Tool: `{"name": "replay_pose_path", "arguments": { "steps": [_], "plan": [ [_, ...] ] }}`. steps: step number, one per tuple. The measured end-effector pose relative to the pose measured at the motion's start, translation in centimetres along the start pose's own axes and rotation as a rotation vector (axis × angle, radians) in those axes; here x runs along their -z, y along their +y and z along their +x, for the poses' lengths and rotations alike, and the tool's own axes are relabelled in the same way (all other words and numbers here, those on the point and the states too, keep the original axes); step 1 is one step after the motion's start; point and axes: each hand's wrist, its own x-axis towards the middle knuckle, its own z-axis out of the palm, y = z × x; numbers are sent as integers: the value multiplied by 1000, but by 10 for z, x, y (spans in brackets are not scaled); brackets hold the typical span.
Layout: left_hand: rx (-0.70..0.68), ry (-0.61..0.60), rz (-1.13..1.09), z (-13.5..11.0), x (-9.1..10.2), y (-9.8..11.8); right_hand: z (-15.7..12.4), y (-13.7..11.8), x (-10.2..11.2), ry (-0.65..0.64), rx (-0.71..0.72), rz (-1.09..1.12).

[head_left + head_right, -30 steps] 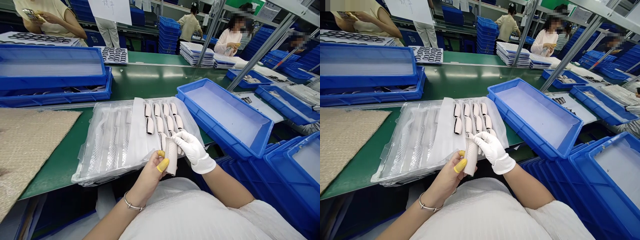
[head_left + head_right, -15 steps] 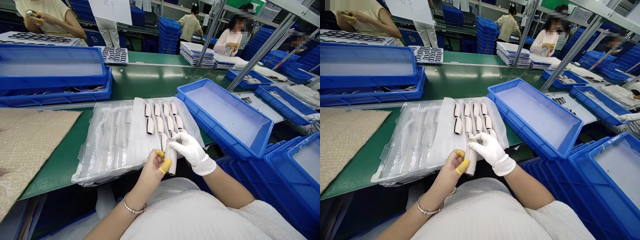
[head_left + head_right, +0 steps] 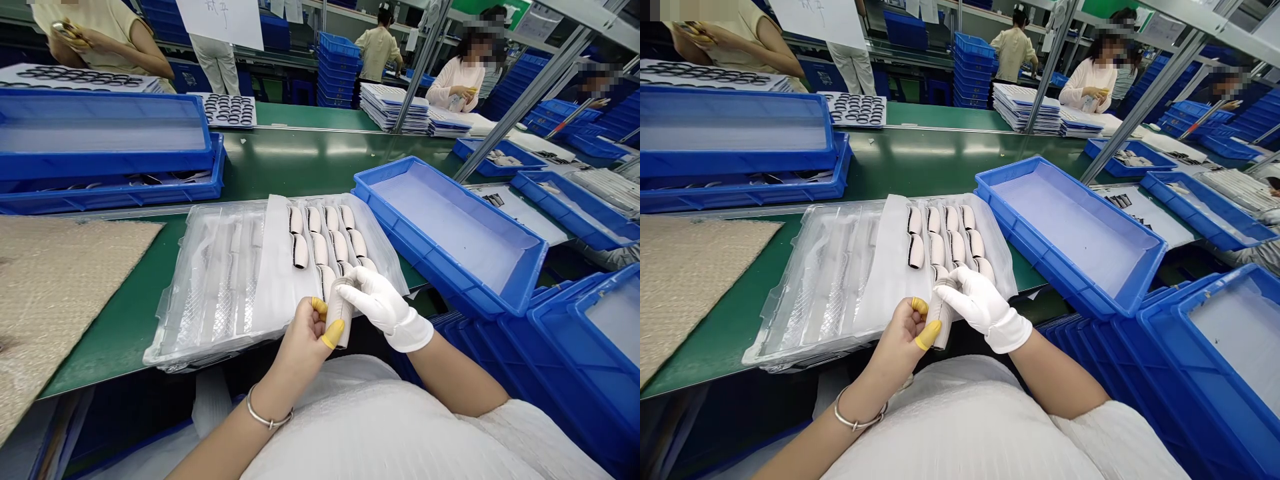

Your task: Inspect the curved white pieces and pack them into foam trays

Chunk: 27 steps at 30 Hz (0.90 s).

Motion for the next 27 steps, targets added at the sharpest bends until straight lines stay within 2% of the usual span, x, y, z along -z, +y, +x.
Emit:
{"name": "replay_pose_path", "arguments": {
  "steps": [2, 4, 8, 12, 14, 16, 22, 27],
  "plan": [
    [7, -9, 40, 0, 1, -2, 0, 2, 2, -51, 17, -75],
    [4, -15, 33, 1, 1, -2, 0, 4, 3, -67, 7, -55],
    [9, -64, -239, 0, 0, 3, 2, 12, -1, 15, -140, 300],
    [256, -228, -584, -2, -6, 4, 7, 22, -11, 43, -218, 711],
    [358, -269, -720, -3, -8, 2, 8, 26, -17, 26, -221, 817],
    [403, -268, -831, -3, -9, 0, 8, 30, -22, 30, -205, 880],
    [413, -299, -992, -2, -5, 1, 7, 38, -29, 81, -143, 861],
    [306, -211, -955, 2, -3, 2, 7, 32, -20, 53, -43, 581]
  ]
}}
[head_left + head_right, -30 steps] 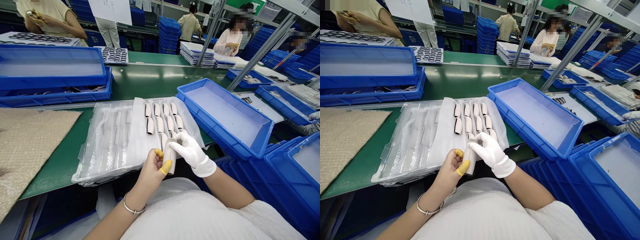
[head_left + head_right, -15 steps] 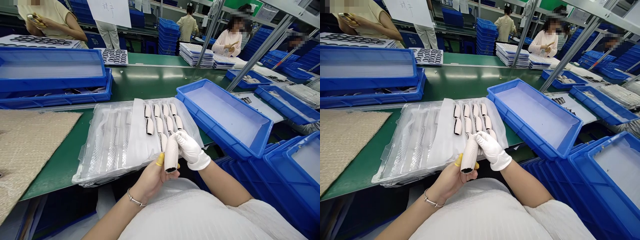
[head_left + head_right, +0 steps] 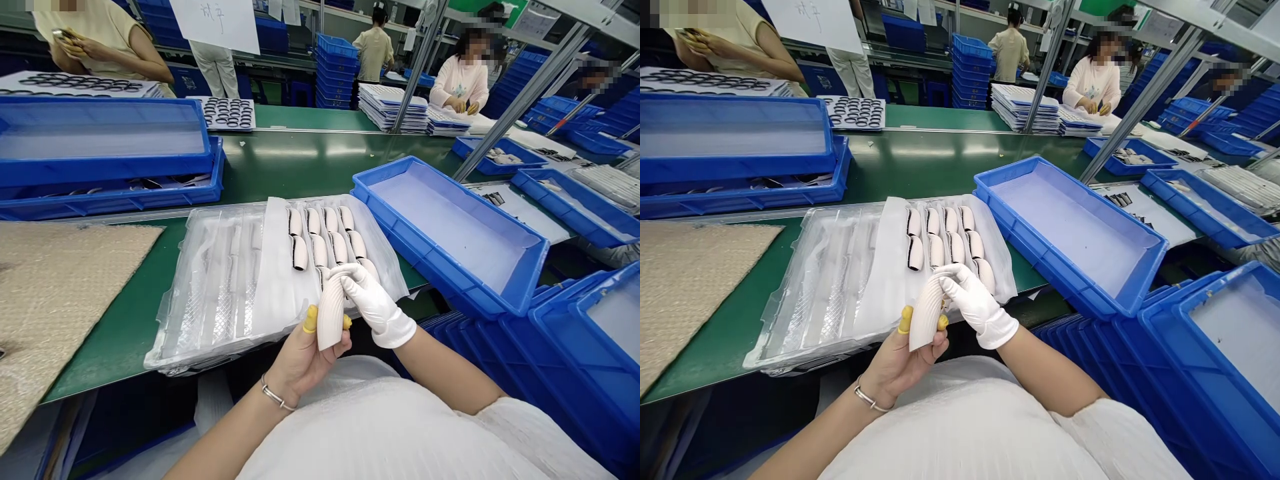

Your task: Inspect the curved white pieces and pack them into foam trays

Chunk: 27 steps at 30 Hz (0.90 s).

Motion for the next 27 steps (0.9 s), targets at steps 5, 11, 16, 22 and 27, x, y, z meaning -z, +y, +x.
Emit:
{"name": "replay_pose_path", "arguments": {
  "steps": [5, 11, 16, 22, 27],
  "plan": [
    [-93, 37, 32, 5, 2, 1, -5, -18, -2, 18, -33, -261],
    [-128, 109, 39, 6, 6, -1, -16, -24, -2, -110, 59, -484],
    [-113, 158, 69, 6, 7, -2, -26, -31, 5, -301, 153, -627],
    [-142, 146, 126, 4, 3, -4, -23, -27, -7, -86, 50, -466],
    [-100, 101, 165, -2, -1, -4, -14, -23, -14, 88, -134, -176]
  ]
}}
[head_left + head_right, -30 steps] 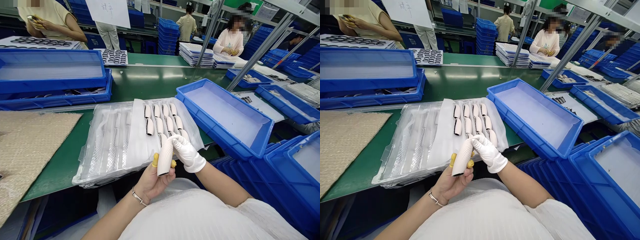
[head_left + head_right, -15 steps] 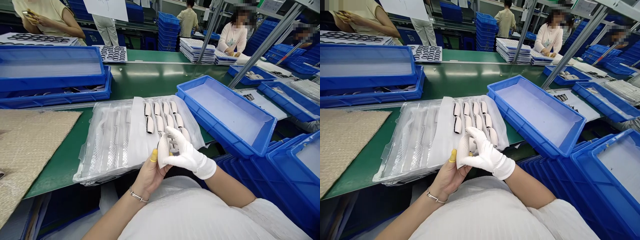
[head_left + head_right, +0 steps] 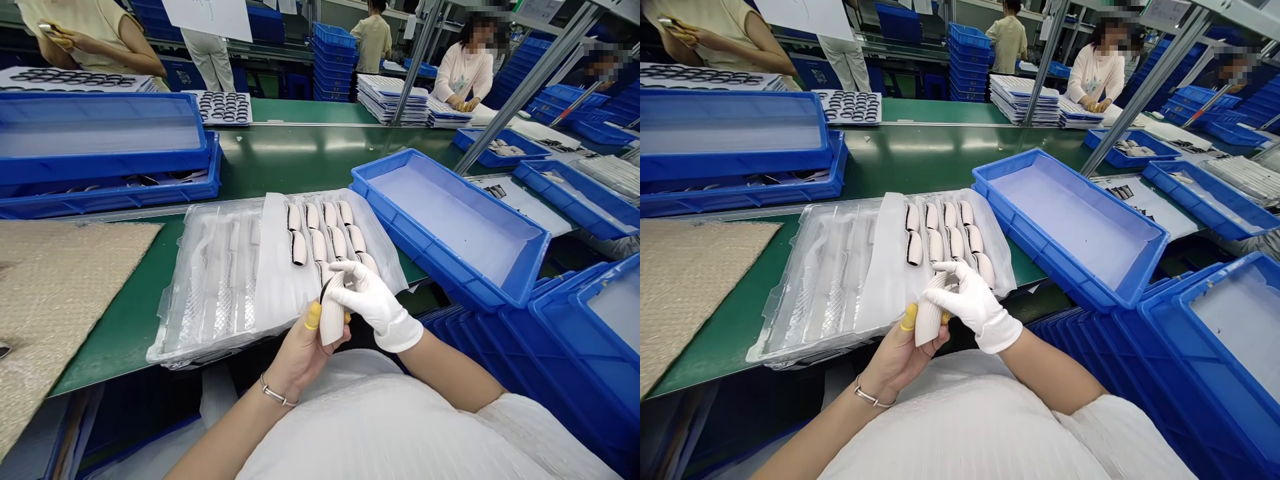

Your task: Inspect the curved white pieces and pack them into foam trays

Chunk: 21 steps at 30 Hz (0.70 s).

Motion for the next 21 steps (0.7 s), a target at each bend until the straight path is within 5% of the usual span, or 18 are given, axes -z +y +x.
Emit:
{"name": "replay_pose_path", "arguments": {
  "steps": [12, 18, 21],
  "plan": [
    [11, -37, 44, 0, 0, -2, 17, 16, 17, 131, 1, 289],
    [95, 29, -32, -2, -6, 5, 3, 4, 11, -110, -45, 95],
    [204, 92, -128, -7, -13, 10, 5, 7, 10, -101, -130, 176]
  ]
}}
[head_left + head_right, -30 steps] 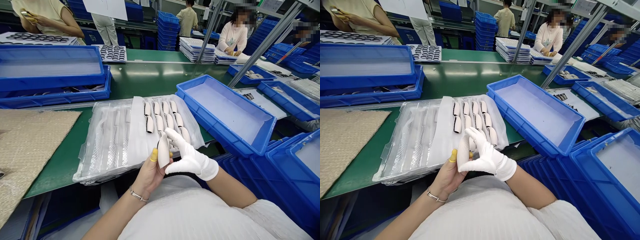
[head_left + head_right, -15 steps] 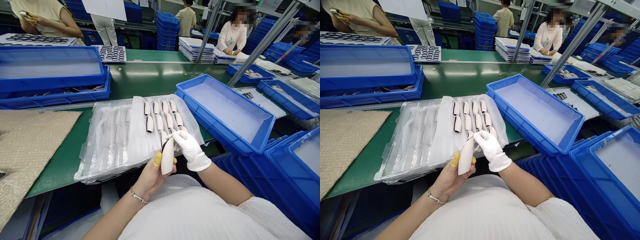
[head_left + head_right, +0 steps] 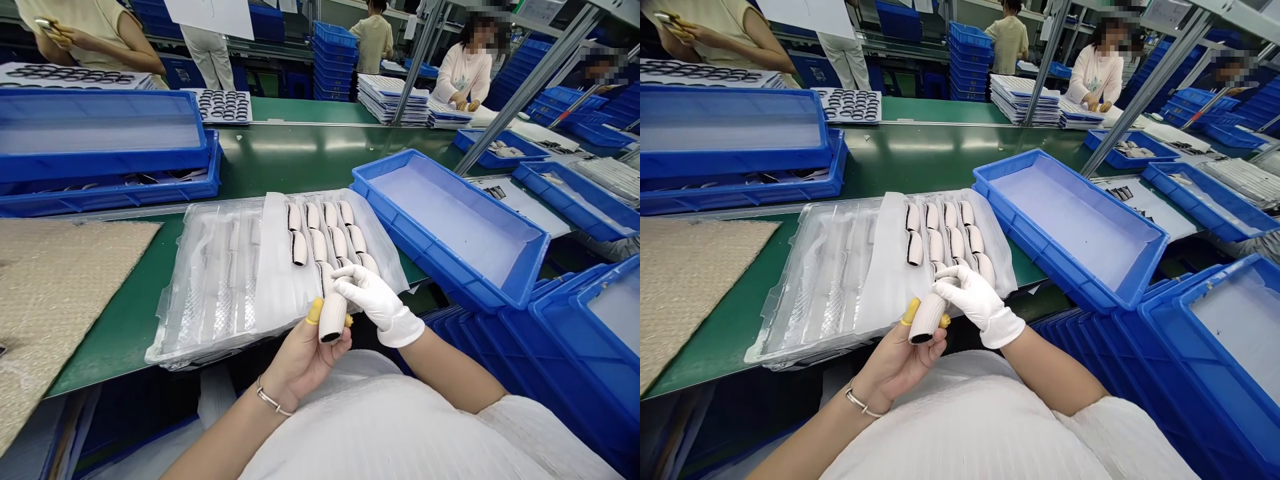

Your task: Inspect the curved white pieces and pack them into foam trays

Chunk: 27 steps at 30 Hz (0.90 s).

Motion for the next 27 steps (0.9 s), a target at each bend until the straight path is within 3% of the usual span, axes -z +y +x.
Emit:
{"name": "replay_pose_path", "arguments": {
  "steps": [3, 7, 13, 16, 19, 21, 24, 27],
  "plan": [
    [25, -32, -78, -3, -2, 1, 6, 5, 3, 9, 8, 107],
    [24, -230, -114, -2, 5, 0, 9, 9, 6, -77, 5, 232],
    [-24, -396, 73, -8, 6, 1, 2, -13, -5, -220, 36, 174],
    [-249, -368, 358, -17, 9, 14, 10, -42, -8, -178, 95, 48],
    [-686, -151, 890, -23, 22, 35, 36, -66, -4, -47, 127, -52],
    [-886, 13, 1315, -22, 37, 48, 60, -70, 0, -13, 108, -202],
    [-888, 47, 1780, -14, 61, 55, 95, -57, 2, -58, -11, -538],
    [-878, -43, 1912, -8, 79, 52, 119, -34, -6, -184, -108, -780]
  ]
}}
